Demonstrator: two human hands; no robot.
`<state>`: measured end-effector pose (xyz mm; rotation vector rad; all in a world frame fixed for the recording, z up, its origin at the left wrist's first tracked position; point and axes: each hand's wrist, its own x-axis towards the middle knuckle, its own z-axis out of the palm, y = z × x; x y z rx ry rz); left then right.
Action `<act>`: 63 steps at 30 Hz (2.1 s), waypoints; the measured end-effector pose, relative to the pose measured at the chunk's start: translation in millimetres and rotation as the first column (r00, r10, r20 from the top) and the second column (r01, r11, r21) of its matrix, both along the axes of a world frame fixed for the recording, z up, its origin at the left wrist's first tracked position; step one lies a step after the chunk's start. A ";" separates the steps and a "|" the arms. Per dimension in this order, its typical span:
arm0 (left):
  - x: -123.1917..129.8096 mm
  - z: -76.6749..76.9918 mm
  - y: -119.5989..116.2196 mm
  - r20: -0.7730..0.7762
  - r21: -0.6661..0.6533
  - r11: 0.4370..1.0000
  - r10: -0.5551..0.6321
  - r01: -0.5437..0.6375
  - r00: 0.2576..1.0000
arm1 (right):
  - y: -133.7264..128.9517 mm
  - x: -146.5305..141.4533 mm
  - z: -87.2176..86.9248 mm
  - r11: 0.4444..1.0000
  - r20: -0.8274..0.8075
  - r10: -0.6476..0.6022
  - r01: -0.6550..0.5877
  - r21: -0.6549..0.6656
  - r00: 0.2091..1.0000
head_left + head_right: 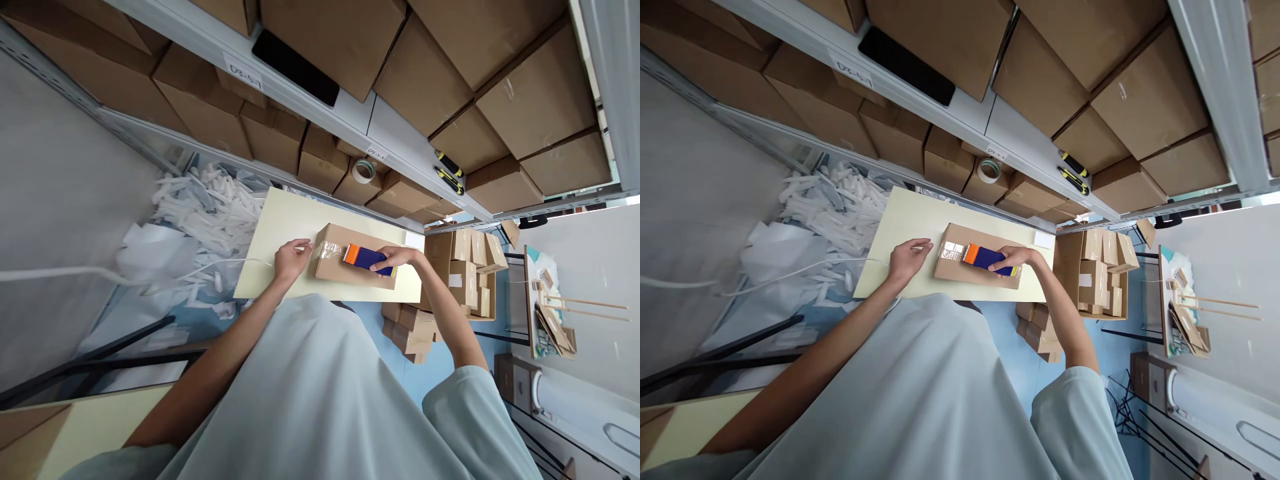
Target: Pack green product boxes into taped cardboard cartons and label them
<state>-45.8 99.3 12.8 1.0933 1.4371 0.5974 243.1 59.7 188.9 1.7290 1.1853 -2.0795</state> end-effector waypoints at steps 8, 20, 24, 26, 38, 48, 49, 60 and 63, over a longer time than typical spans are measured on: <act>20.0 36.0 -24.2 -0.100 0.156 0.980 -0.106 0.121 0.989 | -1.9 -3.1 5.1 1.000 -0.011 0.014 -0.014 0.011 1.000; 41.5 27.8 -33.5 -0.152 0.163 0.986 0.041 -0.016 0.988 | 18.5 10.0 -0.2 0.996 -0.105 0.052 -0.060 -0.067 0.993; 47.6 18.7 -31.5 -0.098 0.115 0.986 0.133 -0.121 0.986 | 23.5 17.4 -8.3 0.995 -0.177 0.053 -0.068 -0.079 0.983; 50.8 13.9 -29.9 -0.068 0.087 0.979 0.192 -0.186 0.979 | 24.9 21.7 -13.0 0.995 -0.220 0.049 -0.067 -0.077 0.974; 65.1 4.2 -20.9 -0.061 -0.079 0.884 0.458 -0.461 0.887 | 28.2 37.9 -58.1 0.994 -0.428 0.100 -0.113 -0.004 0.898; 92.8 24.1 -21.3 -0.141 -0.113 0.884 0.437 -0.453 0.888 | 5.2 61.3 -58.5 0.988 -0.485 0.117 -0.050 0.149 0.867; 99.4 27.8 -22.1 -0.140 -0.120 0.888 0.427 -0.443 0.894 | 3.7 66.4 -56.9 0.987 -0.496 0.123 -0.052 0.155 0.860; 124.0 26.5 -28.0 -0.206 -0.030 0.871 0.474 -0.490 0.856 | -74.0 226.5 -11.4 0.996 -0.388 0.091 -0.079 0.046 0.917; 124.4 22.3 -26.6 -0.208 -0.047 0.864 0.483 -0.502 0.850 | -109.2 284.6 10.9 0.997 -0.316 0.077 -0.080 0.004 0.946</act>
